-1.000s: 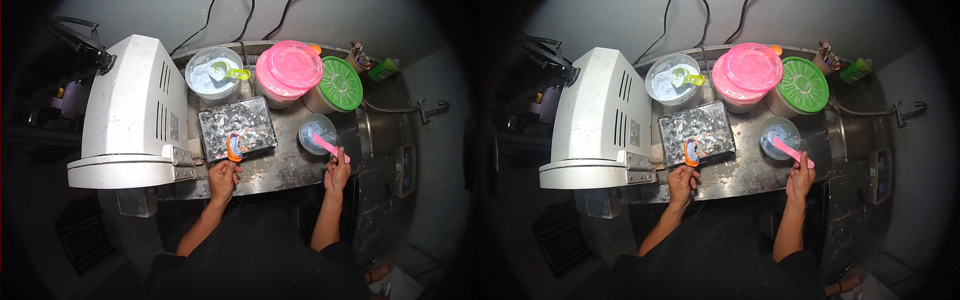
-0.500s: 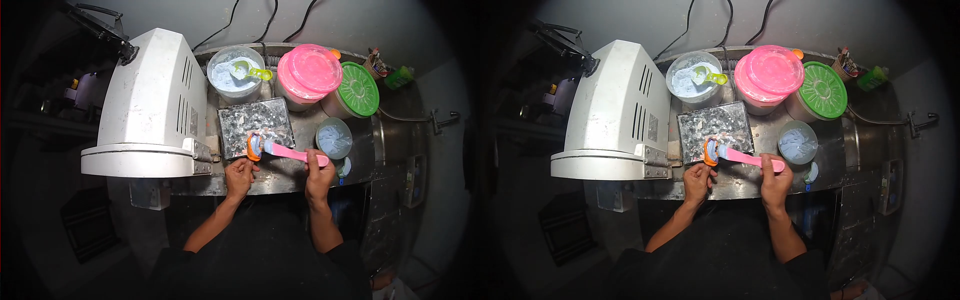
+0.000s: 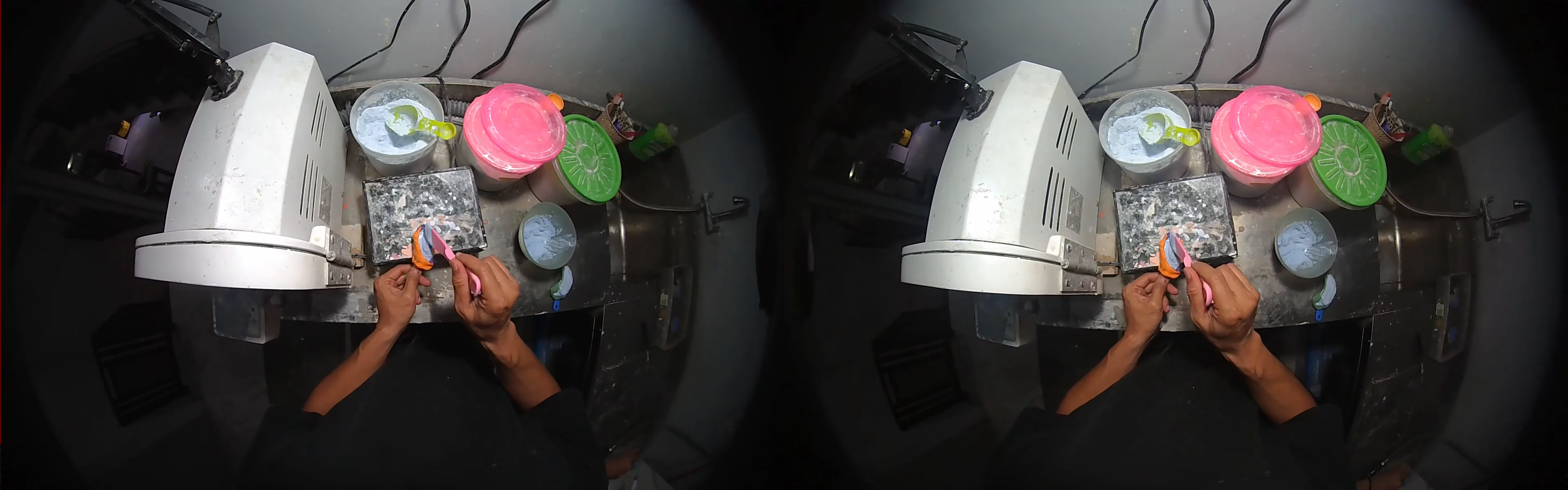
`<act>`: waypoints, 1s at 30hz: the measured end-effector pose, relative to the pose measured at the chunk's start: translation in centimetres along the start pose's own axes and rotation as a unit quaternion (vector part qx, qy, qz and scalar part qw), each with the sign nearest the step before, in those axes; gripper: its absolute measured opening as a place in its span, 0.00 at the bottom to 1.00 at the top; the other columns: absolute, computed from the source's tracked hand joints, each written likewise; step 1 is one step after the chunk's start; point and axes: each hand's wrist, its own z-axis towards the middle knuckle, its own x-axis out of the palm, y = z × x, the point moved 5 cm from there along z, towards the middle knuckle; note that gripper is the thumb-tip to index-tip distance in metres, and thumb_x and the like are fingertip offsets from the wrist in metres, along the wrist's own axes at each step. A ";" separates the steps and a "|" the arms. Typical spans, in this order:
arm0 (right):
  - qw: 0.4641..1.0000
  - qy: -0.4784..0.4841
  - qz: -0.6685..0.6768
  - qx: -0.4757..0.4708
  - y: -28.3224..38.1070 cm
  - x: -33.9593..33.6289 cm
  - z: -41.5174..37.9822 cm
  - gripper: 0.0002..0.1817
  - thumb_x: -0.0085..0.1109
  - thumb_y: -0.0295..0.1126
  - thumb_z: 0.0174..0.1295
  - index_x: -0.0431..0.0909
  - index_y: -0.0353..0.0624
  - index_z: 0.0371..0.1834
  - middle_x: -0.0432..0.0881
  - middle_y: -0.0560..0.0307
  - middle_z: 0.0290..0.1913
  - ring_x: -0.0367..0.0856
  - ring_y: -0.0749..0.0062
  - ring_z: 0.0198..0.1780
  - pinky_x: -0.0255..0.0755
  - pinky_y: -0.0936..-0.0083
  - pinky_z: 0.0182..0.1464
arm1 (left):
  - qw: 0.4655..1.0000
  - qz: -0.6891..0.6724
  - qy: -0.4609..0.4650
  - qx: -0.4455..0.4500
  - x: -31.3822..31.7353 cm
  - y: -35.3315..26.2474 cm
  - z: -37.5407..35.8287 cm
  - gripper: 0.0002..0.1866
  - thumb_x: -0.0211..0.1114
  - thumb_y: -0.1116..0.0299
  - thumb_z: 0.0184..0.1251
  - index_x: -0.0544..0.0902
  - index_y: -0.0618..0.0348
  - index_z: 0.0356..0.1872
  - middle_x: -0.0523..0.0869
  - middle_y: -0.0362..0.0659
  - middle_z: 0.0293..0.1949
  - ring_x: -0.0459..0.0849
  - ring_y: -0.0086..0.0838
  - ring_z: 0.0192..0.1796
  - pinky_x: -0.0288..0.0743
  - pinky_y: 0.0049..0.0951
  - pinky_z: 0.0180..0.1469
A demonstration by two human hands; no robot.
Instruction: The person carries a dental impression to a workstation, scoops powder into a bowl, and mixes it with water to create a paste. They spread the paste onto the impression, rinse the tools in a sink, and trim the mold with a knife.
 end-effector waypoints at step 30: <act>0.944 -0.062 -0.084 0.313 -14.2 -11.0 -6.3 0.08 0.68 0.29 0.62 0.86 0.37 0.41 0.82 0.53 0.28 0.78 0.69 0.29 0.70 0.72 0.34 | 0.999 -0.029 0.005 -0.027 0.2 0.2 0.2 0.10 0.61 0.68 0.75 0.82 0.67 0.38 0.86 0.45 0.29 0.74 0.17 0.19 0.65 0.16 0.22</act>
